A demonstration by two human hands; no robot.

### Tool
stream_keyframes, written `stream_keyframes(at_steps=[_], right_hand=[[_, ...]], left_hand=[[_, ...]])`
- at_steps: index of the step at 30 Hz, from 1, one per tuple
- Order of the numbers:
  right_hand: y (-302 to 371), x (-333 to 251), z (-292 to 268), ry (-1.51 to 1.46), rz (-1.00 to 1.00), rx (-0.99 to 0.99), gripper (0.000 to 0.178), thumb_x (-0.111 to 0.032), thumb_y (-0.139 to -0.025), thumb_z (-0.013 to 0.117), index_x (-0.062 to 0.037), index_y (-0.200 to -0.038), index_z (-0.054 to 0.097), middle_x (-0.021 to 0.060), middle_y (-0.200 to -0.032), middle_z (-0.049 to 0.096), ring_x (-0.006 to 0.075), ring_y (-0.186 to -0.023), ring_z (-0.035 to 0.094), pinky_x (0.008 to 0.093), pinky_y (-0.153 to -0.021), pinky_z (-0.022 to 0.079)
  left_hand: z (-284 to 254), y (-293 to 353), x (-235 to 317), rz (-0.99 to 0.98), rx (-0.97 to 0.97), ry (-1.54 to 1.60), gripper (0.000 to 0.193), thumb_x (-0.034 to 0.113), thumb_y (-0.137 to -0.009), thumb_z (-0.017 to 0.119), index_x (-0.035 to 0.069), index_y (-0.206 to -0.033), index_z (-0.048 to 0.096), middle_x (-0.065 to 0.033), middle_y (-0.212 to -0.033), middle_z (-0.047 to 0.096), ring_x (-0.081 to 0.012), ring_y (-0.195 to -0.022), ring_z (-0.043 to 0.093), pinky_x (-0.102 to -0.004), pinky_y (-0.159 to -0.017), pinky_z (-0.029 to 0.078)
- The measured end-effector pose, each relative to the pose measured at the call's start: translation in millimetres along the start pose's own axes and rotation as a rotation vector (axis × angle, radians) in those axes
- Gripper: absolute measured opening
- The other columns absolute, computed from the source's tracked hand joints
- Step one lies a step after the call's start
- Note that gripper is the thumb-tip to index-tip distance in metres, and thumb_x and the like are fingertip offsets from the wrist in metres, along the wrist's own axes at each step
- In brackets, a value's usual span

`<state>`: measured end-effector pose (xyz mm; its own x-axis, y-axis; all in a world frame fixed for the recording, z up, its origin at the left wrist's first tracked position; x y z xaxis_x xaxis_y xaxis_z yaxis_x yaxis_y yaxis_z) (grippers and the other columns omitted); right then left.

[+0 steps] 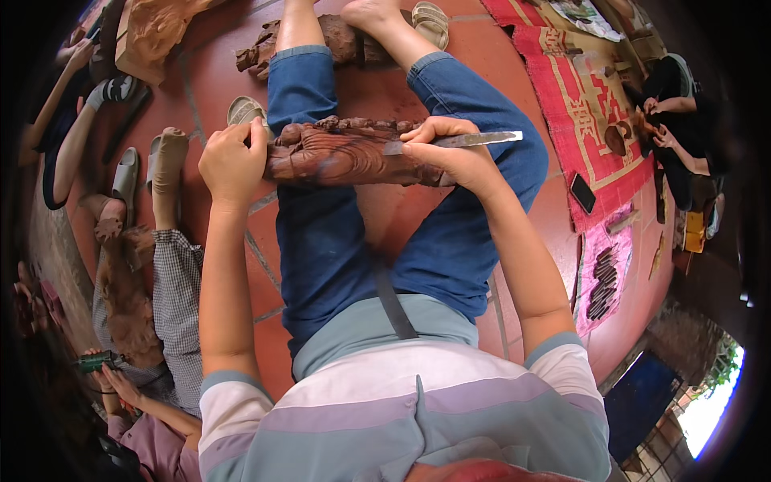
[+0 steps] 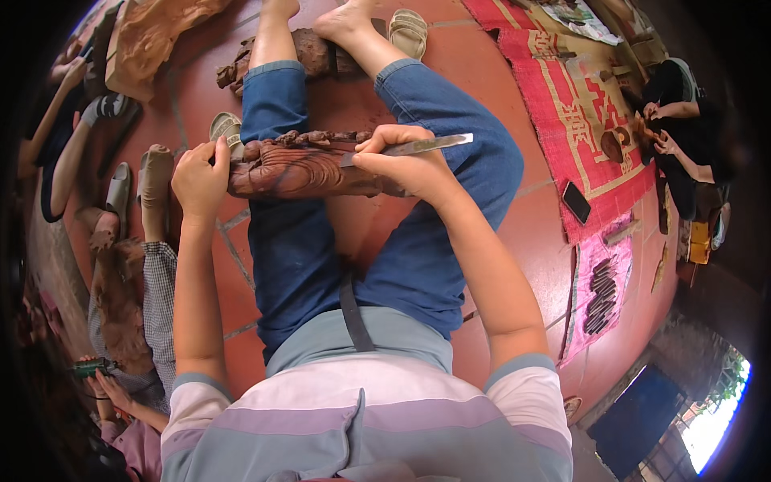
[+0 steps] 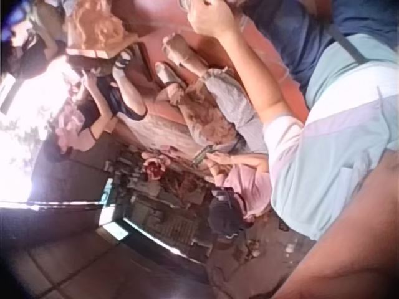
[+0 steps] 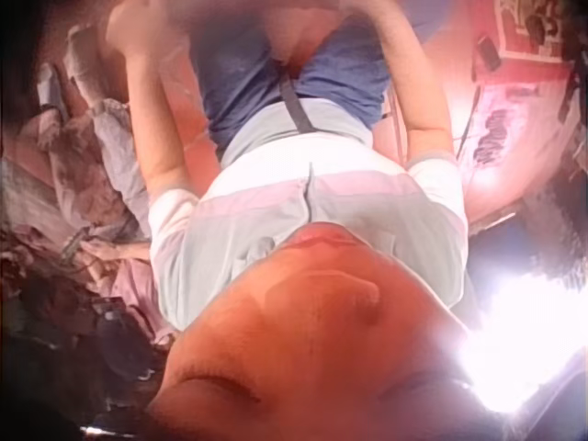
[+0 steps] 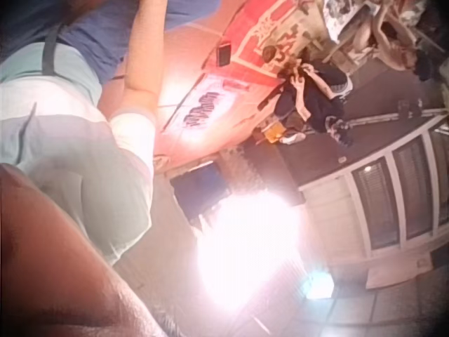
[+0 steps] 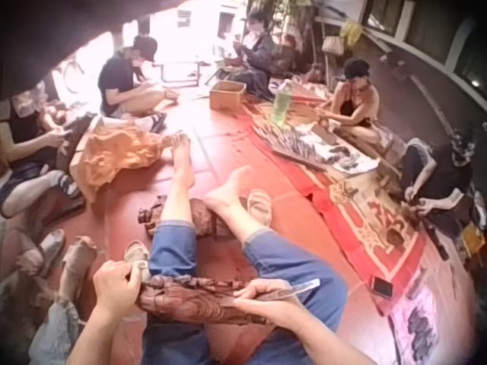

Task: The person is carving a piece of wood using a chisel. They are sitting on the floor with their legs crossed, holding the wood between their feet and using the chisel to shape it.

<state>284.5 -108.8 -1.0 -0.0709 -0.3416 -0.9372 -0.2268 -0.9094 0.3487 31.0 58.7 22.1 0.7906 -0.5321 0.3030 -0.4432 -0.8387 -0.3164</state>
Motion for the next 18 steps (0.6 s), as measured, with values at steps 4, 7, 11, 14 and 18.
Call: stream_keyframes(at_steps=[4,7,11,14,18], right_hand=[[19.7,6.6,-26.1,0.095,-0.018,0.024,0.012,-0.008,-0.076,0.073,-0.0007,-0.074,0.064,0.0055,-0.082,0.067,0.0079,-0.072,0.06,0.023,-0.063,0.048],[15.0,-7.4,-23.0,0.075,0.047,-0.012,0.01,-0.007,-0.077,0.072,-0.0006,-0.076,0.064,0.0045,-0.078,0.067,0.0074,-0.071,0.06,0.0225,-0.063,0.048],[-5.0,-2.7,4.3,-0.074,-0.049,0.006,0.01,-0.007,-0.077,0.072,-0.0017,-0.075,0.064,0.0033,-0.074,0.066,0.007,-0.065,0.059,0.0214,-0.058,0.047],[7.8,17.7,-12.1,-0.166,0.132,0.054,0.011,-0.008,-0.077,0.073,-0.0019,-0.074,0.063,0.0033,-0.073,0.066,0.007,-0.062,0.059,0.0207,-0.055,0.045],[6.2,5.1,-21.2,0.053,0.043,0.02,0.015,-0.011,-0.077,0.073,-0.0026,-0.071,0.063,0.0034,-0.072,0.066,0.0057,-0.061,0.058,0.0203,-0.054,0.045]], left_hand=[[2.9,5.4,7.9,-0.004,0.005,0.015,0.031,0.028,-0.087,0.058,0.008,-0.065,0.064,-0.0065,-0.067,0.063,-0.0279,-0.067,0.061,-0.041,-0.059,0.047],[4.7,5.5,7.9,-0.003,0.029,0.021,0.031,0.028,-0.087,0.058,0.008,-0.064,0.064,-0.0062,-0.067,0.063,-0.0277,-0.066,0.06,-0.0407,-0.059,0.047],[2.9,0.0,3.2,0.024,0.043,0.015,0.031,0.028,-0.087,0.058,0.008,-0.064,0.064,-0.006,-0.066,0.063,-0.0272,-0.066,0.06,-0.0403,-0.059,0.047],[-0.1,0.7,-0.6,0.015,0.027,0.001,0.03,0.028,-0.087,0.059,0.008,-0.064,0.065,-0.006,-0.066,0.062,-0.0271,-0.066,0.06,-0.0403,-0.059,0.047],[-1.8,-2.4,1.2,0.003,0.052,-0.006,0.03,0.028,-0.087,0.059,0.009,-0.064,0.064,-0.0057,-0.066,0.062,-0.027,-0.066,0.06,-0.0402,-0.059,0.047]])
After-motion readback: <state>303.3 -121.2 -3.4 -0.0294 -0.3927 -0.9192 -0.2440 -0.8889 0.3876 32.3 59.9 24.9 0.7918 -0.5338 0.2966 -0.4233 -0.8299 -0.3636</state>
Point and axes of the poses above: each hand's wrist, its own y-axis away from the middle knuckle, its own z-axis out of the palm, x = y × z, the point moved 7 cm from there along -y, towards the middle knuckle
